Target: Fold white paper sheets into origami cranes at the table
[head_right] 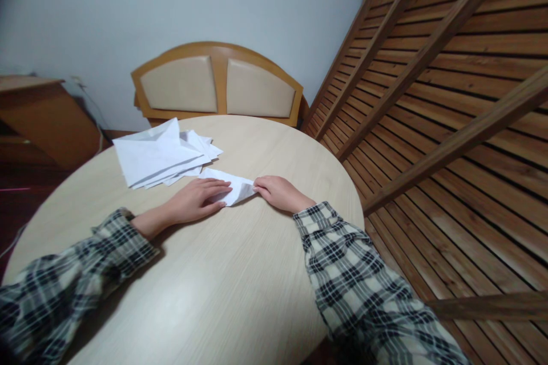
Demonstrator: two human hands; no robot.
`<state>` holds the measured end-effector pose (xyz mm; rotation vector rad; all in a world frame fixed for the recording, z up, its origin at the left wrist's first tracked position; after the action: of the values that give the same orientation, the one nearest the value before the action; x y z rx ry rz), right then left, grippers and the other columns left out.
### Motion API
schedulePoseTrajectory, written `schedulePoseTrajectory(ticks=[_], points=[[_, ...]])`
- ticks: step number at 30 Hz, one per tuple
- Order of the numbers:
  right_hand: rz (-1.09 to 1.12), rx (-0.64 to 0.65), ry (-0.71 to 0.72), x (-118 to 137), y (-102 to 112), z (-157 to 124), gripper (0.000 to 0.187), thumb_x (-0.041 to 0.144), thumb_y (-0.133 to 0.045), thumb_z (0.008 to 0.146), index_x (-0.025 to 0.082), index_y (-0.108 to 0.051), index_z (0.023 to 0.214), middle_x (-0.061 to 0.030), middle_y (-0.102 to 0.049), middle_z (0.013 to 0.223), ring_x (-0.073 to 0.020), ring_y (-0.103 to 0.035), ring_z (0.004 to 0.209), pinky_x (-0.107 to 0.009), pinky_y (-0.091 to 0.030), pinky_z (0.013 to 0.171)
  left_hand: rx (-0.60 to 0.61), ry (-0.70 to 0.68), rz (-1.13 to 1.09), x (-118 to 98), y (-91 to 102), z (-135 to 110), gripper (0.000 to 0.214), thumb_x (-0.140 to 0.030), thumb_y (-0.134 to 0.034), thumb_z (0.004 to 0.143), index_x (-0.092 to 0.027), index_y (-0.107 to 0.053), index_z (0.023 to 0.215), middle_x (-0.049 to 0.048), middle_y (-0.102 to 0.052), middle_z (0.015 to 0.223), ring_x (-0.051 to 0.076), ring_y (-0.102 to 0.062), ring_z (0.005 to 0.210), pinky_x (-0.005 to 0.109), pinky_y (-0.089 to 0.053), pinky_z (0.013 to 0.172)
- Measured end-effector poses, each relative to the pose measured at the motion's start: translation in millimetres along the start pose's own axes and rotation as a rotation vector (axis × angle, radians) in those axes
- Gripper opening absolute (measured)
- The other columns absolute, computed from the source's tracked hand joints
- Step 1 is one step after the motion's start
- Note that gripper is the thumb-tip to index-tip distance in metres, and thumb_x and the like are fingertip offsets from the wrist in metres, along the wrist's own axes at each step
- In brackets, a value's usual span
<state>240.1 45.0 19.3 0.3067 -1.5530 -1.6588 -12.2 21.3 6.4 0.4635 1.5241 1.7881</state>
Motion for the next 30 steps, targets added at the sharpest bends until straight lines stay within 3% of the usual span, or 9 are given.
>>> schedulePoseTrajectory(ticks=[11,20,26,30], points=[[0.045,-0.052,-0.079,-7.5,3.5,-1.3,0.022,0.025,-0.047,0.100,0.018,-0.066,0.093,-0.0059,-0.070,0.090,-0.0175,-0.061,0.082,-0.029,-0.043,0.075,-0.013,-0.096,-0.071,-6.4,4.3,0.5,0.038,-0.041,-0.050,0.097,-0.024,-0.066,0.127,0.0070,-0.068,0.130,0.027,-0.061,0.117,0.048,-0.043,0.104],[-0.061,-0.088,-0.046,-4.3,-1.1,1.9,0.020,0.021,-0.048,0.099,0.018,-0.065,0.089,-0.0048,-0.069,0.085,-0.0169,-0.060,0.080,-0.029,-0.042,0.077,0.015,-0.123,-0.112,-12.3,6.6,0.8,0.036,-0.037,-0.051,0.095,-0.021,-0.066,0.125,0.0096,-0.069,0.126,0.027,-0.061,0.115,0.046,-0.043,0.102],[-0.041,-0.101,-0.038,-5.8,-5.0,1.9,0.018,0.020,-0.047,0.100,0.019,-0.065,0.102,-0.0073,-0.071,0.100,-0.0191,-0.063,0.092,-0.032,-0.044,0.085,-0.001,-0.052,-0.089,-12.9,7.3,0.2,0.043,-0.042,-0.052,0.093,-0.017,-0.060,0.127,0.0126,-0.068,0.118,0.029,-0.060,0.107,0.046,-0.048,0.095],[-0.005,-0.116,-0.026,-4.5,-5.7,1.0,0.021,0.016,-0.046,0.098,0.020,-0.060,0.114,-0.0073,-0.070,0.110,-0.0193,-0.063,0.098,-0.033,-0.045,0.088,0.001,-0.095,-0.090,-12.6,6.0,0.0,0.045,-0.039,-0.051,0.095,-0.018,-0.056,0.135,0.0118,-0.066,0.124,0.028,-0.058,0.111,0.044,-0.046,0.098]])
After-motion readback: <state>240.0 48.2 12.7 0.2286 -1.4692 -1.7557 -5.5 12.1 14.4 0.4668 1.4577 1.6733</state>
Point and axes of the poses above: each hand's wrist, its own z-axis towards the middle knuckle, its own y-axis out of the back of the hand, x = y × z, the point moved 2 cm from there along z, towards the middle knuckle
